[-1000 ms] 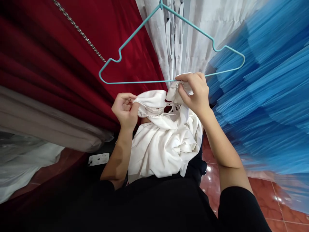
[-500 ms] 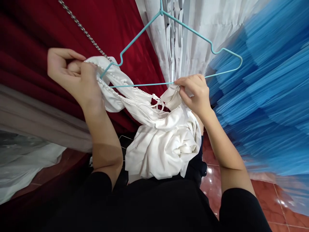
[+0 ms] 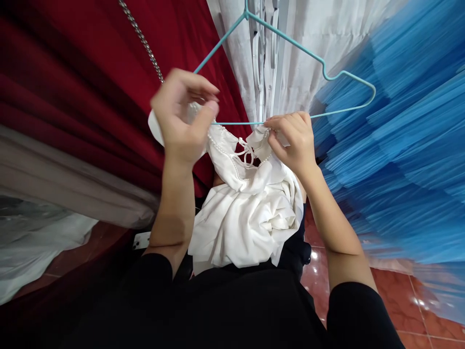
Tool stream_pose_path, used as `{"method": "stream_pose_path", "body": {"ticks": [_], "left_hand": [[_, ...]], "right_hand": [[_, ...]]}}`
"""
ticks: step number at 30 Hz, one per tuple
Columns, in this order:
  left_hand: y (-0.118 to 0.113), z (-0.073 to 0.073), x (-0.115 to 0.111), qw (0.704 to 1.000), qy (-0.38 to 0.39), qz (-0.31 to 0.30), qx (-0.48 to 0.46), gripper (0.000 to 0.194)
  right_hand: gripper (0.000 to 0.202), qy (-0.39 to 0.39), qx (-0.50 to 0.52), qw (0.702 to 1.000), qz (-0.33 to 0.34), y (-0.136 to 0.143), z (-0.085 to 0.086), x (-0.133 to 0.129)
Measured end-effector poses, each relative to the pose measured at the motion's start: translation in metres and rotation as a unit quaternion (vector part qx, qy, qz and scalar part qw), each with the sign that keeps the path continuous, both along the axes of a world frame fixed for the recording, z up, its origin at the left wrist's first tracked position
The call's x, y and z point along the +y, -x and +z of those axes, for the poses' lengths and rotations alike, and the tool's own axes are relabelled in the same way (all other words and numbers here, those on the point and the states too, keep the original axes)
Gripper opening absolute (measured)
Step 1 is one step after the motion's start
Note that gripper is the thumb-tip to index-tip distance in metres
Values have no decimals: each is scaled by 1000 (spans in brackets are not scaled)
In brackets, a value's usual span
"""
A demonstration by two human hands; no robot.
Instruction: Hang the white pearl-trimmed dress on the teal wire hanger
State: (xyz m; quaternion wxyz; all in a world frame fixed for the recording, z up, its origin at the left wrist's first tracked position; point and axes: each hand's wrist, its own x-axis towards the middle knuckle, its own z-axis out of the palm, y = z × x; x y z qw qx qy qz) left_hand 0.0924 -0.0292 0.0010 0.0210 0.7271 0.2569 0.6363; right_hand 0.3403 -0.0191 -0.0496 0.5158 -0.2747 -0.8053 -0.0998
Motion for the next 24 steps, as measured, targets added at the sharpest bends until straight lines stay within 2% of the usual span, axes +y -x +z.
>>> {"method": "stream_pose_path", "body": {"ticks": [2,4,7,10,13,15,17,18,20,24], "left_hand": [[-17,-12,-6,994,64,42,79,16],[-32,-25,-7,982,114,65,136,20],[-47,-39,-8,977,134,89,143,30],[-47,-40,-9,973,151,112,137,32],[-37,-35,-9,967,172,112,151,33],[-30,-31,-10,966,177,101,156,34],[-25,-28,-12,969,177,82,149,35],[-24,-27,-13,971,176,70,143,34],[-25,-26,-16,975,177,49,128,34],[-28,-26,-17,977,173,34,120,34]], "right_hand": [[17,3,6,1000,-1,2,-1,0],[14,9,19,1000,-7,4,-2,0],[10,16,25,999,-27,4,-2,-1],[6,-6,29,996,-80,-6,-2,-4],[13,-55,105,976,-184,-32,-6,-6],[15,-29,171,956,-238,-56,-9,-4],[23,38,249,932,-260,-82,-8,3],[30,58,291,919,-261,-94,-4,7],[42,42,359,898,-251,-113,10,15],[40,-10,356,913,-197,-119,57,20]]}}
